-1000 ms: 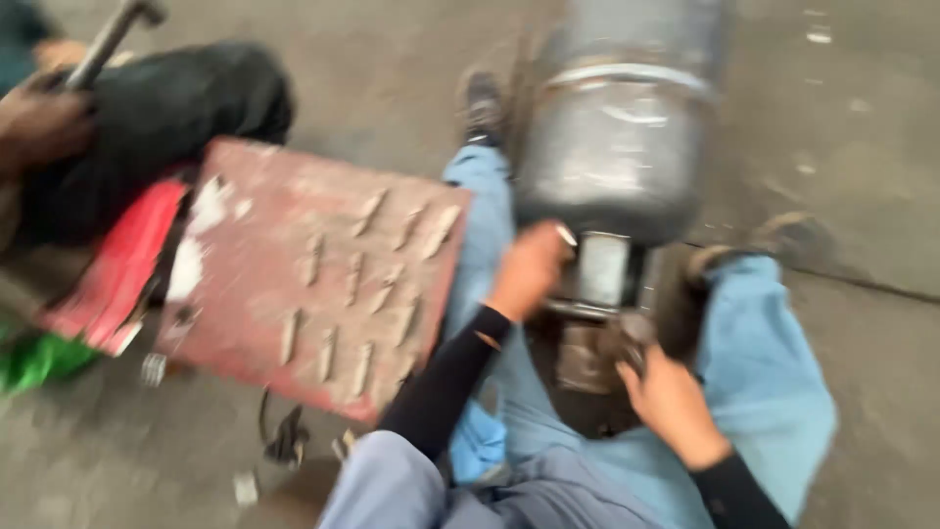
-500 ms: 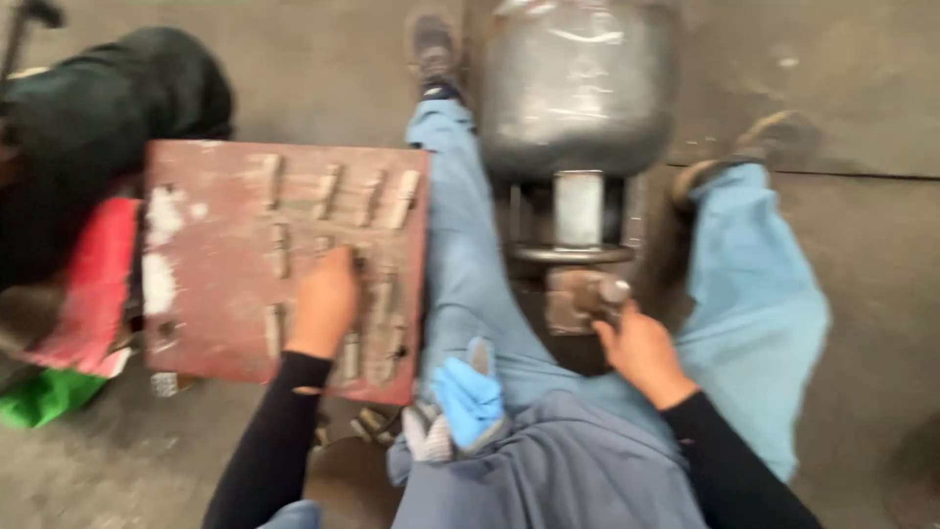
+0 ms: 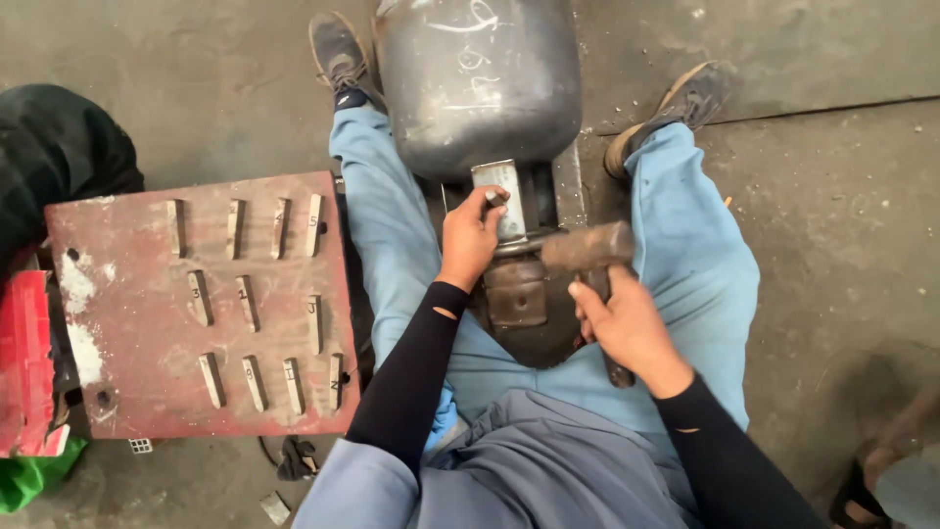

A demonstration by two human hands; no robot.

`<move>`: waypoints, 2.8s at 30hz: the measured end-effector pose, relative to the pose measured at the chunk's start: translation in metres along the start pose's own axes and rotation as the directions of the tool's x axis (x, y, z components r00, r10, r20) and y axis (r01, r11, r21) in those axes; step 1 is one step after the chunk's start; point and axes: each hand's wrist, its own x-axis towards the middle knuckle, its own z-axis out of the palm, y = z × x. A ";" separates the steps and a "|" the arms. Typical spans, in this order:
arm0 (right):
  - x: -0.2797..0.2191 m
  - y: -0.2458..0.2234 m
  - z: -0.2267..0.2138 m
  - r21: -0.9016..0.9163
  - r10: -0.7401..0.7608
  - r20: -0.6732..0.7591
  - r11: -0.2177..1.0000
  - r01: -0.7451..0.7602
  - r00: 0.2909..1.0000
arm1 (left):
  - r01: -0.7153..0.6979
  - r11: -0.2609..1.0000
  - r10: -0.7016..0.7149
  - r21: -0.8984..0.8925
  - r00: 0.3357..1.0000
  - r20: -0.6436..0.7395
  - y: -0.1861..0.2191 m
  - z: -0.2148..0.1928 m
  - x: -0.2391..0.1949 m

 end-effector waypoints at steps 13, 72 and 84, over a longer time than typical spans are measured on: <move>0.026 -0.052 0.022 -0.845 -0.765 0.086 0.284 0.454 0.638 | -0.244 0.937 0.237 0.251 0.970 0.055 -0.018 0.008 -0.008; 0.074 0.052 0.016 -0.785 -0.039 0.087 0.613 0.093 0.995 | 0.218 0.625 -0.072 0.749 0.972 -0.223 0.024 -0.212 -0.125; 0.238 0.245 0.050 0.819 -0.174 -0.437 0.330 0.470 0.883 | -0.437 0.879 0.304 0.192 0.822 0.481 0.039 0.075 0.002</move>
